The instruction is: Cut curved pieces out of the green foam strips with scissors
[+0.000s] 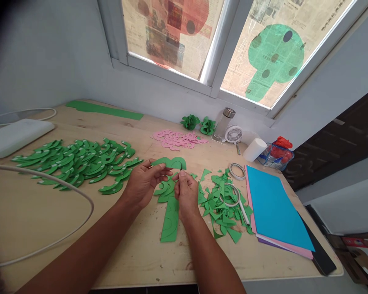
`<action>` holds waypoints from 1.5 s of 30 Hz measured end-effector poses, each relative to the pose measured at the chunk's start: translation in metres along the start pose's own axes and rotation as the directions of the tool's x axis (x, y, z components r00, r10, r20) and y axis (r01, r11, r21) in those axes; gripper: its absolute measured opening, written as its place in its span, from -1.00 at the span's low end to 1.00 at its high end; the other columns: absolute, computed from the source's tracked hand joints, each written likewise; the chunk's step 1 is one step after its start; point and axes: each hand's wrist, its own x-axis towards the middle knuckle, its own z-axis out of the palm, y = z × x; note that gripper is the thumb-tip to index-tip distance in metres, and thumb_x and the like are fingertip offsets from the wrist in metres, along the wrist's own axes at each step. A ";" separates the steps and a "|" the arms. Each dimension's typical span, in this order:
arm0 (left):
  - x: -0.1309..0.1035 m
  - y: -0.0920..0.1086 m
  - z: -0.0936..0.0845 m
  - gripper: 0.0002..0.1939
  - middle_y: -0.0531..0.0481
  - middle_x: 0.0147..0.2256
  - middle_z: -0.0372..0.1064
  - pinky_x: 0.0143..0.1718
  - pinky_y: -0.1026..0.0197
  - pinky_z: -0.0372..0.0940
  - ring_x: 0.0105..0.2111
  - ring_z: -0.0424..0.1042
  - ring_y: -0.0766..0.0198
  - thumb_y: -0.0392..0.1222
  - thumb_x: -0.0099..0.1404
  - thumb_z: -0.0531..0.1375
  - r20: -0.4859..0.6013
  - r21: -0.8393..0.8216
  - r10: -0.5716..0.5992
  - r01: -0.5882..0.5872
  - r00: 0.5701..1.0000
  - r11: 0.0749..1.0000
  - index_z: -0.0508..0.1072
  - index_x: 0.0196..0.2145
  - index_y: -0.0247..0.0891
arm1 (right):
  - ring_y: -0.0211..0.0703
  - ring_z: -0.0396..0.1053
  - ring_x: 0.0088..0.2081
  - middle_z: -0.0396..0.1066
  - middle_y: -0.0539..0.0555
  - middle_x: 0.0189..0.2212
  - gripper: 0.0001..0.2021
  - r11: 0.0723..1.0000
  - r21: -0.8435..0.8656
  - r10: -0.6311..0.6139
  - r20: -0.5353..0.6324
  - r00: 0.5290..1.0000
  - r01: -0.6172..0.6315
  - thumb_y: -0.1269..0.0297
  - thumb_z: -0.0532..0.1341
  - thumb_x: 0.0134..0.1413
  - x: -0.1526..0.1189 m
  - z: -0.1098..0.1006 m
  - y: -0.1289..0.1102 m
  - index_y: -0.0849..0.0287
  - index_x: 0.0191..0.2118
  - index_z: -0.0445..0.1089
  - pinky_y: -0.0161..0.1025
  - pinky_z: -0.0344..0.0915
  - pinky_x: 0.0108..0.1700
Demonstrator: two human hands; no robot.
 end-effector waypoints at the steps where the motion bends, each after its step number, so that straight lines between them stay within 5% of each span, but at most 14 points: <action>1: 0.000 0.000 0.000 -0.76 0.02 -0.60 0.48 -0.51 0.31 0.27 -0.55 0.46 0.29 -0.24 -0.07 0.36 -0.002 -0.004 0.001 -0.001 1.000 1.000 0.35 -0.48 -0.29 | -0.44 -0.17 -0.74 0.03 -0.21 -0.80 -0.55 1.000 0.000 0.003 0.001 1.000 -0.003 -0.18 0.26 -0.07 0.000 0.000 0.000 0.19 -0.48 0.35 -0.40 -0.26 -0.69; 20: 0.001 0.002 0.002 -0.75 0.10 -0.60 0.40 -0.51 0.30 0.23 -0.55 0.43 0.30 -0.24 -0.10 0.38 -0.057 -0.054 0.051 -0.054 0.997 0.997 0.38 -0.49 -0.28 | -0.42 -0.19 -0.75 0.02 -0.21 -0.82 -0.51 0.998 0.004 0.068 -0.048 0.997 -0.068 -0.22 0.27 -0.12 -0.003 0.007 0.004 0.18 -0.51 0.33 -0.37 -0.29 -0.71; 30: -0.007 -0.003 0.006 -0.83 0.07 -0.59 0.40 -0.44 0.25 0.24 -0.58 0.32 0.34 -0.16 -0.06 0.37 0.016 0.196 0.019 -0.022 1.000 0.980 0.51 -0.53 -0.29 | -0.42 -0.17 -0.75 0.01 -0.20 -0.81 -0.52 0.998 -0.009 0.057 -0.062 0.996 -0.058 -0.21 0.24 -0.07 -0.006 0.011 0.007 0.17 -0.54 0.28 -0.39 -0.26 -0.71; 45: -0.007 -0.003 0.006 -0.84 0.02 -0.58 0.45 -0.41 0.23 0.26 -0.57 0.36 0.32 -0.19 -0.05 0.35 -0.050 0.152 0.032 -0.024 0.998 0.988 0.45 -0.60 -0.30 | -0.42 -0.15 -0.75 0.01 -0.20 -0.82 -0.52 0.999 -0.021 0.046 -0.030 0.998 -0.047 -0.20 0.23 -0.05 -0.011 0.014 0.008 0.17 -0.55 0.28 -0.39 -0.25 -0.71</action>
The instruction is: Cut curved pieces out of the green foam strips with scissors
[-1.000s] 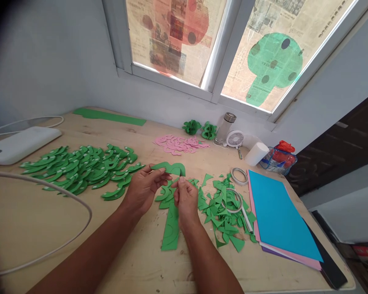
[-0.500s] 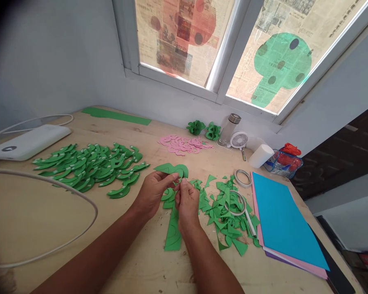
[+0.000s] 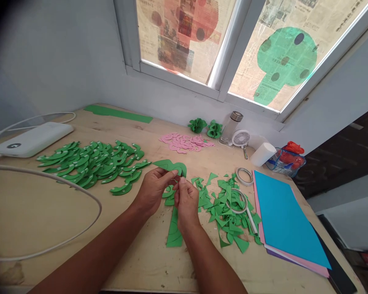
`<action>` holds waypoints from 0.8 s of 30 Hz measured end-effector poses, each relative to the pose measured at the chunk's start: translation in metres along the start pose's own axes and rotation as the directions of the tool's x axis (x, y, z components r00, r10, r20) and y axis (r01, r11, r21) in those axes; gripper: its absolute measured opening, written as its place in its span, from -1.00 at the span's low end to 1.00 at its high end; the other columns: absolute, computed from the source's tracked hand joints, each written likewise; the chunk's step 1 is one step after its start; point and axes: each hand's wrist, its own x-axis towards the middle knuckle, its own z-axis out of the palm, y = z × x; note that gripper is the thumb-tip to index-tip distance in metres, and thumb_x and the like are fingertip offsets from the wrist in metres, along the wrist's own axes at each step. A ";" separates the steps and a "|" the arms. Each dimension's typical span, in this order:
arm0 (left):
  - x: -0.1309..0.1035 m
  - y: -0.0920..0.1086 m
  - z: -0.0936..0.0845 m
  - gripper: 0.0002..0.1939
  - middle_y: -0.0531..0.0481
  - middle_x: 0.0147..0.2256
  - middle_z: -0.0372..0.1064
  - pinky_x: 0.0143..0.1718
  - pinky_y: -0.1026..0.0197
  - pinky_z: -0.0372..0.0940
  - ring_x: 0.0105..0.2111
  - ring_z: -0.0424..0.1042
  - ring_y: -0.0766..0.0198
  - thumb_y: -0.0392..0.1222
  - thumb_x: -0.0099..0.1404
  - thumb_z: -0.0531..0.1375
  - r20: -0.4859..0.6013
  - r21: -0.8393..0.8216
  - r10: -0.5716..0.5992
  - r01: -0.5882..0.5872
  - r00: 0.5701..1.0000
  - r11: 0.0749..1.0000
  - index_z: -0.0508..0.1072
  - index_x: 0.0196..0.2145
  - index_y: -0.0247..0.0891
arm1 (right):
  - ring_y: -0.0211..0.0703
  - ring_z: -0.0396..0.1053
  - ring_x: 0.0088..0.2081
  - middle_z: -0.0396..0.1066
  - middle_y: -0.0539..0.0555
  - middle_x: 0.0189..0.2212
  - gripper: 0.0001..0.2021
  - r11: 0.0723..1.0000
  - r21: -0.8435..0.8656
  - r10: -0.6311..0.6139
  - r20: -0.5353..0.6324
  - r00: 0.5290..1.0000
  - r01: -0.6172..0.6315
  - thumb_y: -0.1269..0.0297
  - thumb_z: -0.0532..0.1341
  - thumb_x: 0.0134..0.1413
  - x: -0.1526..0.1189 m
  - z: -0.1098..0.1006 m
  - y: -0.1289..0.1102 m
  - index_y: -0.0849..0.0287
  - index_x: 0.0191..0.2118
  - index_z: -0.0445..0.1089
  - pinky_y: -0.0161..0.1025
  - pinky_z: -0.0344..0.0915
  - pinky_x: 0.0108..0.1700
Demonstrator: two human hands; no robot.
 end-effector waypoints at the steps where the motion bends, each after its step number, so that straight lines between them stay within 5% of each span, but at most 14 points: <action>1: 0.000 0.000 0.000 -0.83 0.02 -0.58 0.45 -0.41 0.24 0.26 -0.57 0.35 0.33 -0.19 -0.04 0.35 0.001 0.002 0.000 0.000 1.000 1.000 0.46 -0.60 -0.31 | -0.42 -0.15 -0.75 0.01 -0.20 -0.82 -0.53 1.000 0.003 -0.002 0.002 1.000 0.002 -0.20 0.23 -0.05 0.000 0.000 0.000 0.17 -0.54 0.29 -0.40 -0.24 -0.71; 24: 0.005 0.003 -0.005 -0.84 0.03 -0.61 0.40 -0.40 0.20 0.30 -0.56 0.38 0.29 -0.17 -0.07 0.36 0.073 0.033 0.002 -0.004 0.997 0.999 0.49 -0.58 -0.31 | -0.42 -0.14 -0.74 0.04 -0.19 -0.80 -0.53 1.000 0.006 -0.008 0.049 0.999 0.008 -0.20 0.24 -0.07 0.001 -0.003 -0.004 0.18 -0.52 0.31 -0.39 -0.23 -0.71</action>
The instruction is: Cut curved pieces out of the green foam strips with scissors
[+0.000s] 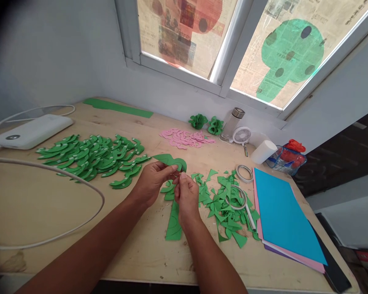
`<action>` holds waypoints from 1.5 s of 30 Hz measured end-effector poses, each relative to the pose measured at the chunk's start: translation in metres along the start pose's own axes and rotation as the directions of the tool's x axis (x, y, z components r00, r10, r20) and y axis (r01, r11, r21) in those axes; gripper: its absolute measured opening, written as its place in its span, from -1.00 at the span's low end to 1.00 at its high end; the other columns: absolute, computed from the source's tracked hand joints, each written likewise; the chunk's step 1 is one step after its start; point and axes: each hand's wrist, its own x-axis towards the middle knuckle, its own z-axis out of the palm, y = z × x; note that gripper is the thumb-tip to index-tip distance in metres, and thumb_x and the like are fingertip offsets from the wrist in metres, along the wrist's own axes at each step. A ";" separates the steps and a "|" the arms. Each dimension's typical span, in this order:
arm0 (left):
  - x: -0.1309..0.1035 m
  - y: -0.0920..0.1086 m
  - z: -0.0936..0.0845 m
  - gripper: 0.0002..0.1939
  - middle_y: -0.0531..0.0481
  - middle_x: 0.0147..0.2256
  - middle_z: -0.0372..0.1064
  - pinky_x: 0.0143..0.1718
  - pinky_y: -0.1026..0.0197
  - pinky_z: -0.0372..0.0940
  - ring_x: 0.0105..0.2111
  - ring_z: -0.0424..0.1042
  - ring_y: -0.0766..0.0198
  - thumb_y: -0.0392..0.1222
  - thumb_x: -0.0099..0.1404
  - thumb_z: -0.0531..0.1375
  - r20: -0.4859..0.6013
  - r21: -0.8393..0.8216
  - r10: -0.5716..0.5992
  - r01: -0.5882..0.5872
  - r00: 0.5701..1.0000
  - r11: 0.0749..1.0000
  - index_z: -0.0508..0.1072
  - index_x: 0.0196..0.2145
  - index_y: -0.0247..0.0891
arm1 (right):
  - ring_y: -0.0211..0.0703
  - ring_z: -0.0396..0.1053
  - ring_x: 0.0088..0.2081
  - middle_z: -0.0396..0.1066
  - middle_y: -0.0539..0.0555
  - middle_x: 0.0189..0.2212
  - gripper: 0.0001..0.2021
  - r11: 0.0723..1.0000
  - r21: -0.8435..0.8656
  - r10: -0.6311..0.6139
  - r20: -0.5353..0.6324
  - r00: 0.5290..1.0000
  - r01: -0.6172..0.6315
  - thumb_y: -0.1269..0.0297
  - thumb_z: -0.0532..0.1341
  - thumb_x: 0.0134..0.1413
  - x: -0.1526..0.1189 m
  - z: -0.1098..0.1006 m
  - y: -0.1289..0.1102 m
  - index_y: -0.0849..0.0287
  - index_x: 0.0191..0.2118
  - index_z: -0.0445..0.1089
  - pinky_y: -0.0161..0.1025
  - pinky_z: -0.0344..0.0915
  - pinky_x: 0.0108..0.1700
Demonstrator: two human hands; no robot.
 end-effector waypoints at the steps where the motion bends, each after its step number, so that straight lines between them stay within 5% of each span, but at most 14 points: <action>1: 0.000 0.000 0.000 -0.84 0.03 -0.61 0.40 -0.40 0.20 0.30 -0.56 0.38 0.29 -0.18 -0.07 0.36 -0.002 -0.007 -0.001 0.001 1.000 1.000 0.50 -0.57 -0.31 | -0.42 -0.14 -0.74 0.04 -0.19 -0.80 -0.53 1.000 0.003 -0.001 0.003 1.000 0.001 -0.20 0.24 -0.07 0.000 0.000 0.000 0.18 -0.52 0.31 -0.40 -0.23 -0.71; 11: -0.002 0.001 0.003 -0.89 0.06 -0.57 0.41 -0.39 0.23 0.30 -0.57 0.33 0.34 -0.22 -0.06 0.31 0.004 -0.056 0.018 -0.018 1.000 0.998 0.49 -0.56 -0.31 | -0.45 -0.14 -0.75 0.06 -0.18 -0.79 -0.53 0.999 0.044 0.023 0.021 1.000 -0.024 -0.19 0.26 -0.07 0.000 0.002 0.002 0.20 -0.51 0.34 -0.42 -0.23 -0.72; 18: -0.003 0.001 0.004 -0.88 0.09 -0.64 0.34 -0.43 0.23 0.28 -0.59 0.32 0.33 -0.23 -0.08 0.31 -0.092 0.019 0.046 -0.044 0.995 0.999 0.44 -0.61 -0.30 | -0.45 -0.13 -0.75 0.08 -0.17 -0.79 -0.54 0.999 0.038 0.024 0.033 0.999 -0.025 -0.18 0.25 -0.05 0.000 0.001 0.002 0.20 -0.51 0.34 -0.41 -0.22 -0.74; 27: -0.004 0.001 0.005 -0.88 0.13 -0.71 0.25 -0.52 0.29 0.18 -0.65 0.22 0.39 -0.24 -0.03 0.26 0.013 0.032 0.031 -0.031 0.999 0.999 0.38 -0.61 -0.30 | -0.45 -0.12 -0.76 0.08 -0.18 -0.79 -0.51 0.999 0.029 0.034 0.019 0.999 -0.035 -0.20 0.24 -0.05 0.002 0.000 0.005 0.19 -0.53 0.31 -0.43 -0.21 -0.74; 45: -0.004 0.000 0.006 -0.89 0.14 -0.67 0.27 -0.52 0.28 0.20 -0.67 0.20 0.42 -0.23 -0.05 0.26 0.005 -0.023 0.033 -0.033 0.999 0.999 0.39 -0.58 -0.30 | -0.48 -0.11 -0.78 0.08 -0.19 -0.80 -0.48 0.997 0.047 0.058 0.028 0.998 -0.060 -0.24 0.25 -0.10 0.001 0.000 0.003 0.21 -0.50 0.33 -0.45 -0.21 -0.75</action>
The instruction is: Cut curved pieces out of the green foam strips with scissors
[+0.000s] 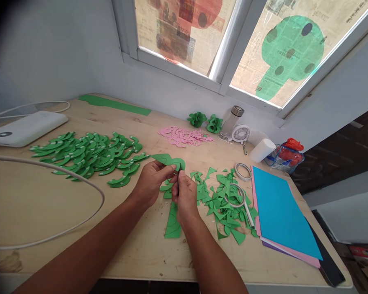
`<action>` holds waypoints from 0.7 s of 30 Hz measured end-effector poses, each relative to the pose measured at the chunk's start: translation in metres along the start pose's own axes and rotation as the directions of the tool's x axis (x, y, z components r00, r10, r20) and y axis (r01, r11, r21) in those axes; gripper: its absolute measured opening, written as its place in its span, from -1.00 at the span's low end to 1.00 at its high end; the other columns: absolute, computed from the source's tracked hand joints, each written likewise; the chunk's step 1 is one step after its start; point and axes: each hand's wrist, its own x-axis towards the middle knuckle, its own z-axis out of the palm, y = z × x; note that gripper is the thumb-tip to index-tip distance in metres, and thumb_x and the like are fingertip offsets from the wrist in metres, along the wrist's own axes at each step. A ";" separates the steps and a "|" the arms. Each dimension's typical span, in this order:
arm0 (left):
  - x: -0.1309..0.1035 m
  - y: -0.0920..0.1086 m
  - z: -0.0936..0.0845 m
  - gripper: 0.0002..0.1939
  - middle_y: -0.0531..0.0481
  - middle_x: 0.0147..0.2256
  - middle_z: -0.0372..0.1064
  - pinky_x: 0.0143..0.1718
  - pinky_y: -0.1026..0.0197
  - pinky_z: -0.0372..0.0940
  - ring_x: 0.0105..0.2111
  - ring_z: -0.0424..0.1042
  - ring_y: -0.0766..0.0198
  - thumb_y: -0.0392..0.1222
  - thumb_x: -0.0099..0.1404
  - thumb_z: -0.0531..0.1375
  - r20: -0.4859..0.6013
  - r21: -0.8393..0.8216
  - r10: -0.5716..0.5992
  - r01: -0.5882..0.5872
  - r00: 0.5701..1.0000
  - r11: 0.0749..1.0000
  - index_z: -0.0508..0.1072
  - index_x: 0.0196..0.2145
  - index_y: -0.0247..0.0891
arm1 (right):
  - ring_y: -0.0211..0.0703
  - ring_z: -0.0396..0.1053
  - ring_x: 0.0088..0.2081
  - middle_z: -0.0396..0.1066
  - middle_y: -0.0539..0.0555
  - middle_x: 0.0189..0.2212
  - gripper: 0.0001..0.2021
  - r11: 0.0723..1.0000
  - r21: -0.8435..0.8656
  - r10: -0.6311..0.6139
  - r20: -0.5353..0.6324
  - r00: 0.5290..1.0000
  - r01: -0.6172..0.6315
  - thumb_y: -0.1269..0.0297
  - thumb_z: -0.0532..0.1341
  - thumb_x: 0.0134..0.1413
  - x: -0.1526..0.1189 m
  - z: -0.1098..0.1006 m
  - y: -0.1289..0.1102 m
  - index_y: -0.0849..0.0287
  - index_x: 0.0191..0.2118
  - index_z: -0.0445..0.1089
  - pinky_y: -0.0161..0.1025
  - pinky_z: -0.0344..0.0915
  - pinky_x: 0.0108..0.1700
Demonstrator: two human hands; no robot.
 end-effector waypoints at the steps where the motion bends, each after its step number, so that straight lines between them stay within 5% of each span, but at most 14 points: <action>1: 0.000 0.000 0.000 -0.89 0.14 -0.67 0.28 -0.52 0.27 0.21 -0.66 0.20 0.41 -0.23 -0.05 0.26 -0.003 -0.002 -0.002 0.002 1.000 1.000 0.39 -0.58 -0.30 | -0.47 -0.11 -0.78 0.08 -0.20 -0.80 -0.49 1.000 -0.001 -0.001 -0.003 1.000 0.001 -0.24 0.25 -0.10 0.000 0.000 0.000 0.21 -0.50 0.33 -0.44 -0.21 -0.75; 21: -0.001 0.002 0.000 -0.88 0.13 -0.64 0.30 -0.52 0.27 0.21 -0.65 0.22 0.41 -0.24 -0.06 0.29 0.026 -0.044 -0.020 0.021 0.999 0.999 0.40 -0.59 -0.31 | -0.47 -0.17 -0.76 0.04 -0.21 -0.81 -0.53 0.999 0.046 0.019 -0.011 1.000 -0.018 -0.19 0.27 -0.09 -0.001 0.001 0.001 0.19 -0.51 0.31 -0.45 -0.24 -0.73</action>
